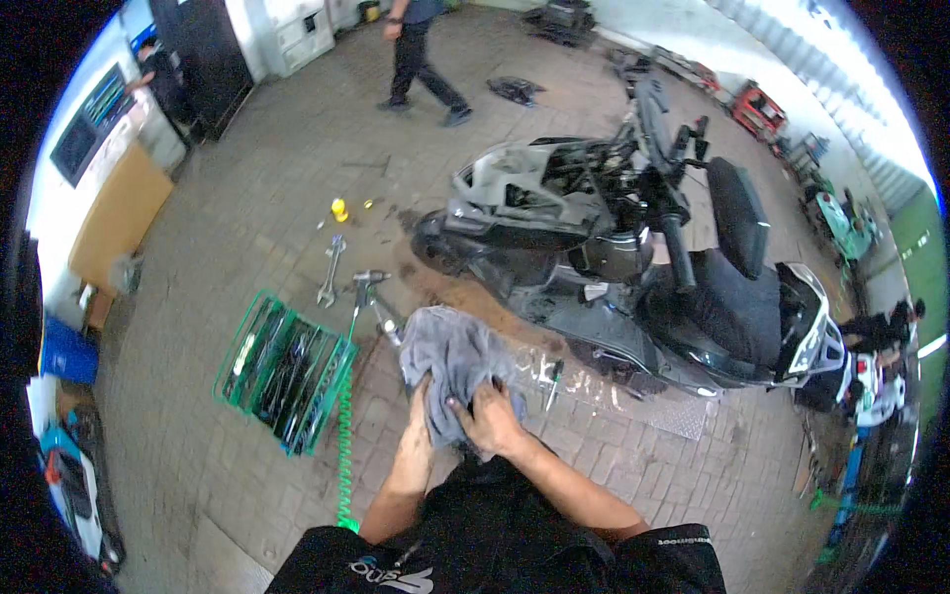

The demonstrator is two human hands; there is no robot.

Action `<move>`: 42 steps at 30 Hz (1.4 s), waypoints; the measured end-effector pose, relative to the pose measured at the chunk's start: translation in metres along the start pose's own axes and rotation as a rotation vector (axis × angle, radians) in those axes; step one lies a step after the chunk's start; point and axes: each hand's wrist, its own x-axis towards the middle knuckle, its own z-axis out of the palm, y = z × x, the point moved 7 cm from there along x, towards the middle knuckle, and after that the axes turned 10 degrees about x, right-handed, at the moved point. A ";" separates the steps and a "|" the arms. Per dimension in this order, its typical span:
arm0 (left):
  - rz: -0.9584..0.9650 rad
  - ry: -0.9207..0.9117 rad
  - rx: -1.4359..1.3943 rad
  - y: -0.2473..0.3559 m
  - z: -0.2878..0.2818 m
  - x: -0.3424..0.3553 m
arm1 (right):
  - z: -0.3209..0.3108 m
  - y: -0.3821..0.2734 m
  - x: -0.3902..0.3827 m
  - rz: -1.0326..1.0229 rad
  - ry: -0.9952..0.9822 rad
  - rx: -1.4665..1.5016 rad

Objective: The person disassembles and services a motorcycle rear brake caliper by hand using a screwdriver and a T-handle wrench while the vehicle is on a lift.

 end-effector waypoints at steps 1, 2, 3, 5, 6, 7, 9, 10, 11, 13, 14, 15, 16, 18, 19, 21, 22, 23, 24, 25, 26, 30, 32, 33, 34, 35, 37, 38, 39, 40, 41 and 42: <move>0.039 0.120 0.116 0.001 -0.010 0.005 | -0.006 0.005 -0.008 0.039 -0.010 -0.042; 0.085 0.239 0.233 0.002 -0.018 0.009 | -0.010 0.023 -0.018 0.158 -0.021 -0.090; 0.140 0.356 0.358 0.007 -0.023 0.011 | -0.018 0.027 -0.026 0.154 -0.027 -0.041; 0.162 0.413 0.371 0.009 -0.015 0.002 | -0.036 0.033 -0.046 0.133 -0.043 0.051; 0.171 0.449 0.377 0.008 -0.015 -0.007 | -0.038 0.044 -0.057 0.158 -0.049 0.027; 0.162 0.505 0.488 0.004 -0.021 -0.008 | -0.045 0.057 -0.066 0.197 -0.037 0.059; 0.160 0.644 0.716 0.000 -0.050 -0.015 | -0.055 0.072 -0.085 0.262 -0.036 0.146; 0.153 0.589 0.814 -0.004 -0.078 -0.001 | -0.061 0.083 -0.095 0.335 -0.072 0.095; 0.174 0.529 0.737 -0.020 -0.075 0.004 | -0.071 0.106 -0.113 0.353 -0.022 0.117; 0.223 0.421 0.581 -0.046 -0.061 0.009 | -0.084 0.156 -0.154 0.425 0.043 0.146; 0.289 0.448 0.607 -0.053 -0.038 -0.002 | -0.091 0.184 -0.179 0.516 0.078 0.162; 0.274 0.427 0.647 -0.067 -0.018 -0.003 | -0.098 0.212 -0.209 0.608 0.108 0.178; 0.274 0.420 0.684 -0.074 -0.002 -0.011 | -0.100 0.235 -0.237 0.685 0.123 0.200; 0.271 0.449 0.788 -0.087 -0.009 -0.017 | -0.100 0.283 -0.301 0.812 0.237 0.285; 0.320 0.480 0.814 -0.090 -0.017 -0.019 | -0.102 0.297 -0.335 0.865 0.297 0.344; 0.408 0.535 0.854 -0.108 -0.020 -0.025 | -0.107 0.328 -0.412 0.947 0.402 0.368; 0.413 0.619 0.888 -0.118 -0.017 -0.032 | -0.108 0.344 -0.453 0.969 0.447 0.332; 0.417 0.707 0.921 -0.127 -0.013 -0.043 | -0.105 0.359 -0.496 1.012 0.450 0.323; 0.428 0.791 0.952 -0.137 -0.011 -0.056 | -0.104 0.375 -0.536 1.047 0.458 0.314; 0.458 0.855 1.023 -0.149 -0.011 -0.064 | -0.105 0.394 -0.577 1.083 0.496 0.349; 0.487 0.918 1.107 -0.156 -0.016 -0.071 | -0.099 0.412 -0.626 1.126 0.535 0.395; 0.542 0.884 1.169 -0.189 -0.011 -0.077 | -0.128 0.455 -0.760 1.287 0.998 0.634; 0.537 0.887 1.137 -0.213 0.014 -0.072 | -0.146 0.461 -0.808 1.245 1.176 0.603; 0.518 0.920 1.148 -0.220 0.026 -0.067 | -0.154 0.465 -0.820 1.224 1.239 0.604; 0.585 0.935 1.195 -0.215 0.025 -0.056 | -0.168 0.470 -0.820 1.189 1.301 0.612; 0.648 0.939 1.234 -0.216 0.018 -0.041 | -0.177 0.478 -0.818 1.167 1.308 0.685; 0.605 0.960 1.427 -0.236 0.022 -0.020 | -0.195 0.490 -0.813 1.185 1.252 0.748; 0.589 0.972 1.490 -0.242 0.026 -0.005 | -0.210 0.494 -0.812 1.214 1.194 0.753; 0.295 1.001 1.963 -0.266 0.027 0.016 | -0.221 0.505 -0.815 1.183 1.125 0.697; -0.090 1.018 2.656 -0.284 0.027 0.031 | -0.234 0.511 -0.812 1.128 1.146 0.694; -0.325 0.895 3.139 -0.302 0.029 0.044 | -0.246 0.515 -0.813 1.171 1.129 0.673; -0.346 0.957 3.205 -0.317 0.028 0.046 | -0.260 0.518 -0.811 1.206 1.110 0.652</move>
